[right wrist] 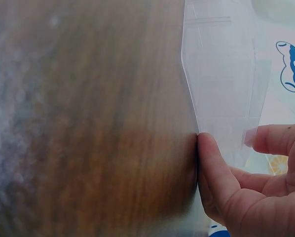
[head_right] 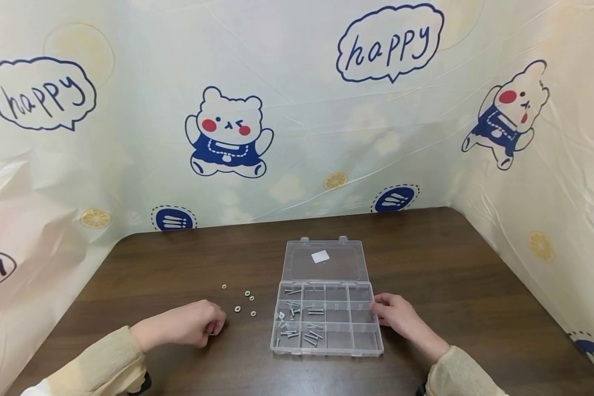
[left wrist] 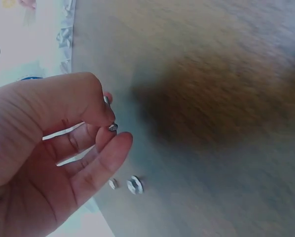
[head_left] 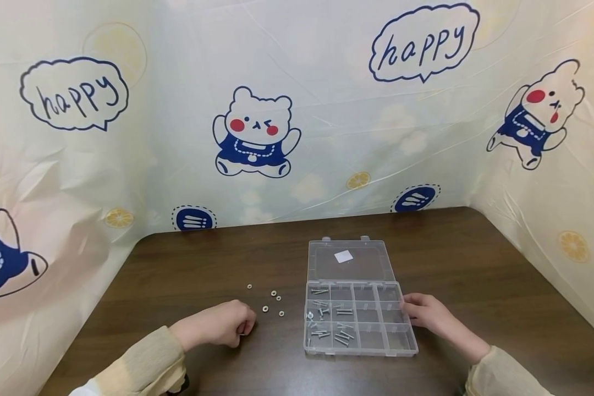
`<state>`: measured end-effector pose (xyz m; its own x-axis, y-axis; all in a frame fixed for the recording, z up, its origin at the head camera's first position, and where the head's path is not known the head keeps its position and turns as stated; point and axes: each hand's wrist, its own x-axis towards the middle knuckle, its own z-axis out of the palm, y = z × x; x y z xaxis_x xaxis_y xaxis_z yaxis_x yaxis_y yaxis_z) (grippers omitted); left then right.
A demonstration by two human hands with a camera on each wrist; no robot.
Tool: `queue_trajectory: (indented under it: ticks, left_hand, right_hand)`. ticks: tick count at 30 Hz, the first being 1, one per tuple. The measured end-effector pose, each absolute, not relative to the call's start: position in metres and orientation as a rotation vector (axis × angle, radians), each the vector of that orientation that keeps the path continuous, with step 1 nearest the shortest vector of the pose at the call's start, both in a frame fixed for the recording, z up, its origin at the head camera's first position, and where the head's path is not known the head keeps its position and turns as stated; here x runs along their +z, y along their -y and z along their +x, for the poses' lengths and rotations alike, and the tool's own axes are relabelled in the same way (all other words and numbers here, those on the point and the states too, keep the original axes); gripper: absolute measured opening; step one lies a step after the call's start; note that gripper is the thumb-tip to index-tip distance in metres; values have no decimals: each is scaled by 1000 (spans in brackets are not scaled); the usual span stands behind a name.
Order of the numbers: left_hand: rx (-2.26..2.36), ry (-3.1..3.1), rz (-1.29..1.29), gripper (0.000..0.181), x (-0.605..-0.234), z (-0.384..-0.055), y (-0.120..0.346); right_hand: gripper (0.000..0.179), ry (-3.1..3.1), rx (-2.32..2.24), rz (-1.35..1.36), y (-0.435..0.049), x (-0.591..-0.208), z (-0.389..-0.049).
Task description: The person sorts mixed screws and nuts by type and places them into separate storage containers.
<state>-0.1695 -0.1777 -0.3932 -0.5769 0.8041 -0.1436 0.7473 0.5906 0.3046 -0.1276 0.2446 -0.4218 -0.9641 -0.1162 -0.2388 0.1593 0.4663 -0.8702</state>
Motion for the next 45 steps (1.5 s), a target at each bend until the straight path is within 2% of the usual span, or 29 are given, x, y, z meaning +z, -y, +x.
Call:
queue_trajectory:
  ticks: [6, 20, 45]
  left_hand:
    - [294, -2566, 1401, 25, -392, -172, 166]
    - [360, -2561, 1478, 22, -379, -181, 128]
    - [641, -2708, 1498, 16, -365, -201, 51]
  right_hand:
    - [38, -2444, -1514, 17, -246, -423, -128]
    - [38, -2442, -1524, 10, -246, -424, -128]
    - [37, -2431, -1555, -9, -244, -424, -128]
